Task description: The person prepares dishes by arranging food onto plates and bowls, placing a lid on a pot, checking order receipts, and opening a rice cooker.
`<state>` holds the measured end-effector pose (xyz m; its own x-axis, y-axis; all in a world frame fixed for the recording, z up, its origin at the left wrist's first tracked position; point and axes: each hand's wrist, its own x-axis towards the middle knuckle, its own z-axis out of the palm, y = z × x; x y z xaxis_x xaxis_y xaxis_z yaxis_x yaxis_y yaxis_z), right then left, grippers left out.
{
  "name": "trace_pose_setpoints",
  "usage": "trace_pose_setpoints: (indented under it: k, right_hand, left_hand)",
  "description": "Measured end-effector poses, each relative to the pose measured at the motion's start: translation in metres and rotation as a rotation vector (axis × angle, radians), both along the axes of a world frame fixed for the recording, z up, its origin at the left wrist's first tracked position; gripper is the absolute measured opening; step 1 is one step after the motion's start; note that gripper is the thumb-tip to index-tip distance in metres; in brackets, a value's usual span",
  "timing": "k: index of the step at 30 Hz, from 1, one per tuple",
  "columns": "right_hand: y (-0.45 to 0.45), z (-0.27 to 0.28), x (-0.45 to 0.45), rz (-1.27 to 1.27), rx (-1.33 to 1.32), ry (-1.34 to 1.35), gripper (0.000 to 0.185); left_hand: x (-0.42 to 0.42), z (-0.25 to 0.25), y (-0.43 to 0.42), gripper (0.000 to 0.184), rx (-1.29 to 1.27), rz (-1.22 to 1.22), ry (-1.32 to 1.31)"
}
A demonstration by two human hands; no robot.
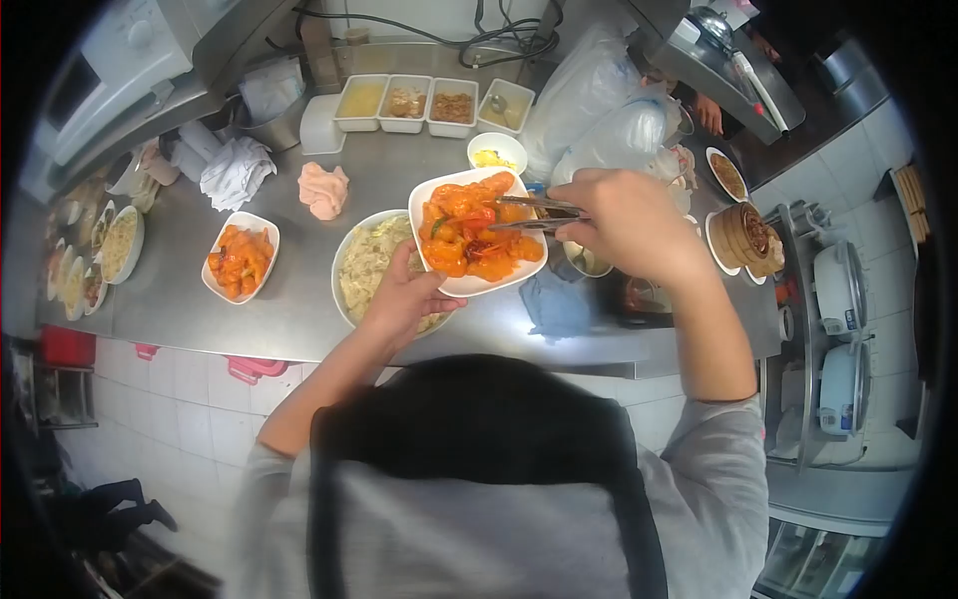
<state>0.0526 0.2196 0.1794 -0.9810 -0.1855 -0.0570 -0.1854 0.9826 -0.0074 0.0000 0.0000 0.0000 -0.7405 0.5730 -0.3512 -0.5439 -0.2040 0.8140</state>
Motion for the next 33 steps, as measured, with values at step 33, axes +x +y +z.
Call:
trace_pose_setpoints:
  k: [33]
  right_hand:
    - [-0.163, -0.249, -0.312, 0.012, -1.289, -0.203, 0.014]
  left_hand:
    - [-0.014, 0.034, -0.232, 0.053, -0.148, 0.624, 0.000]
